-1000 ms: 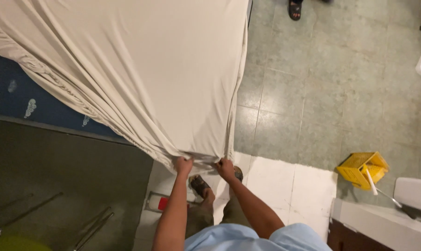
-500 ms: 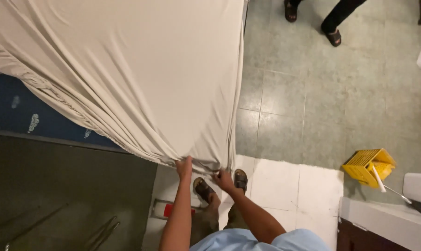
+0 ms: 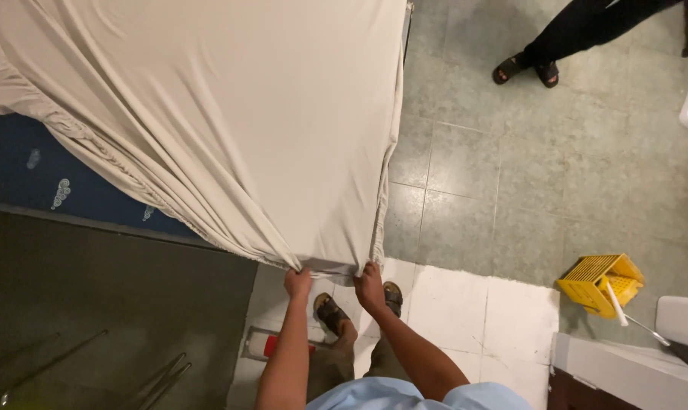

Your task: The person fits a white fitted sheet onto a blue mattress by stretching the elasticized corners and smoothing the fabric across the surface. The person walks around the bed to secure each corner and adjusts the sheet until it is fully attached.

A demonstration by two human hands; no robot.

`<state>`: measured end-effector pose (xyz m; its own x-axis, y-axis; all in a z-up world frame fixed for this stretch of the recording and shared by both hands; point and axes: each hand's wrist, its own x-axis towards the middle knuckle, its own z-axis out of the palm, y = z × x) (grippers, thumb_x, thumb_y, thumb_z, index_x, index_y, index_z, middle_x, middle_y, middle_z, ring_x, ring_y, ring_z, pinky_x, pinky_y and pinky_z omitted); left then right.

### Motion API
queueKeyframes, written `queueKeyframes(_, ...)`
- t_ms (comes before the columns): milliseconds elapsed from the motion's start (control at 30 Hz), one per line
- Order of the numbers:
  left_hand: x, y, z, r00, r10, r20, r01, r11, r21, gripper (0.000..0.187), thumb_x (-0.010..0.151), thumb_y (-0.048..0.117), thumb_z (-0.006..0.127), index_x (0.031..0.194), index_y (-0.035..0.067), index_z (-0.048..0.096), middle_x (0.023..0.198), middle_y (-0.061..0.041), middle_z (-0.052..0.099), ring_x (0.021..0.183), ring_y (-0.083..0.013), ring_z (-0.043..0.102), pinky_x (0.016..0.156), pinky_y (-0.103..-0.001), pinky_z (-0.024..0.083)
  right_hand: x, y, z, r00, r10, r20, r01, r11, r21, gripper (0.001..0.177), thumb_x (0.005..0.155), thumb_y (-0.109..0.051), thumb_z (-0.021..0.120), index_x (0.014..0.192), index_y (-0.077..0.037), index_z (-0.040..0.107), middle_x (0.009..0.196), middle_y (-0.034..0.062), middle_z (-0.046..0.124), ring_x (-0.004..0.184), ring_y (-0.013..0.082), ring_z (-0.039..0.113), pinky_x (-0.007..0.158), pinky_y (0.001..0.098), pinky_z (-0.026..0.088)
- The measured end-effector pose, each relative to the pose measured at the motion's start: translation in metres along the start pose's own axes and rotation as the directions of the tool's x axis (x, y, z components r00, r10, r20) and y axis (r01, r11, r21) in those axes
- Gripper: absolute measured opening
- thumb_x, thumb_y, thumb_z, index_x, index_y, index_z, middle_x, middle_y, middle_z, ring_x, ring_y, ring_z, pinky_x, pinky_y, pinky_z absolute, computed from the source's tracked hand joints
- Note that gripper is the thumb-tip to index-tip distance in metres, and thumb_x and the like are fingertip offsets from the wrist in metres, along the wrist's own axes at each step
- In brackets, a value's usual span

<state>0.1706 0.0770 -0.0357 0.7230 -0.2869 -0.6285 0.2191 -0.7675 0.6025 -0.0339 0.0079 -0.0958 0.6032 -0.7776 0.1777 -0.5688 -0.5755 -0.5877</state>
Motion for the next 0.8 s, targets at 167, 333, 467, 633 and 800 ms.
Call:
queueKeyframes(167, -0.028, 0.021, -0.026, 0.998, -0.059, -0.021, 0.059, 0.998, 0.038, 0.054, 0.082, 0.034, 0.070, 0.122, -0.001, 0.060, 0.113, -0.026, 0.064, 0.110, -0.0475, 0.067, 0.088, -0.057, 0.056, 0.025, -0.031, -0.063, 0.901, 0.384, 0.201, -0.419, 0.891, 0.176, 0.022, 0.085, -0.009, 0.070, 0.103, 0.003, 0.068, 0.113, 0.0262, 0.066, 0.110, 0.0462, 0.063, 0.098, 0.0515, 0.052)
queueKeyframes(333, -0.053, 0.047, -0.024, 0.993, -0.093, 0.074, 0.088, 0.994, 0.068, 0.067, 0.085, 0.048, 0.068, 0.120, -0.009, 0.067, 0.115, -0.030, 0.067, 0.109, -0.0483, 0.069, 0.084, -0.054, 0.057, 0.032, -0.012, -0.052, 0.774, 0.632, 0.039, -0.607, 0.724, 0.328, 0.023, 0.093, -0.031, 0.070, 0.101, -0.009, 0.072, 0.098, 0.0166, 0.071, 0.098, 0.0356, 0.071, 0.083, 0.0452, 0.058)
queueKeyframes(467, -0.029, 0.017, 0.029, 0.944, -0.072, 0.322, 0.111, 0.988, -0.105, 0.070, 0.091, 0.053, 0.072, 0.120, -0.010, 0.069, 0.104, -0.027, 0.072, 0.086, -0.0309, 0.077, 0.069, -0.036, 0.065, 0.045, -0.006, -0.032, 0.763, 0.591, 0.261, -0.640, 0.745, 0.185, 0.053, 0.094, -0.063, 0.065, 0.099, -0.010, 0.060, 0.088, 0.0149, 0.068, 0.093, 0.0392, 0.071, 0.081, 0.0515, 0.055)
queueKeyframes(633, -0.027, 0.014, 0.047, 0.981, 0.042, 0.187, -0.041, 0.999, -0.011, 0.042, 0.094, 0.044, 0.068, 0.086, 0.005, 0.080, 0.070, -0.011, 0.075, 0.074, -0.0271, 0.077, 0.070, -0.039, 0.062, 0.048, -0.019, -0.046, 0.796, 0.538, 0.277, -0.579, 0.810, 0.093, 0.046, 0.105, -0.053, 0.049, 0.091, -0.012, 0.061, 0.086, 0.0190, 0.069, 0.094, 0.0478, 0.068, 0.081, 0.0560, 0.053)
queueKeyframes(800, -0.033, 0.011, 0.039, 0.977, 0.087, 0.197, -0.113, 0.985, 0.127, 0.044, 0.098, 0.046, 0.060, 0.098, 0.006, 0.079, 0.091, -0.015, 0.079, 0.104, -0.0360, 0.074, 0.091, -0.046, 0.058, 0.043, -0.017, -0.048, 0.815, 0.507, 0.280, -0.553, 0.826, 0.112, 0.040, 0.105, -0.046, 0.050, 0.091, -0.010, 0.061, 0.085, 0.0222, 0.069, 0.092, 0.0515, 0.066, 0.079, 0.0600, 0.049)
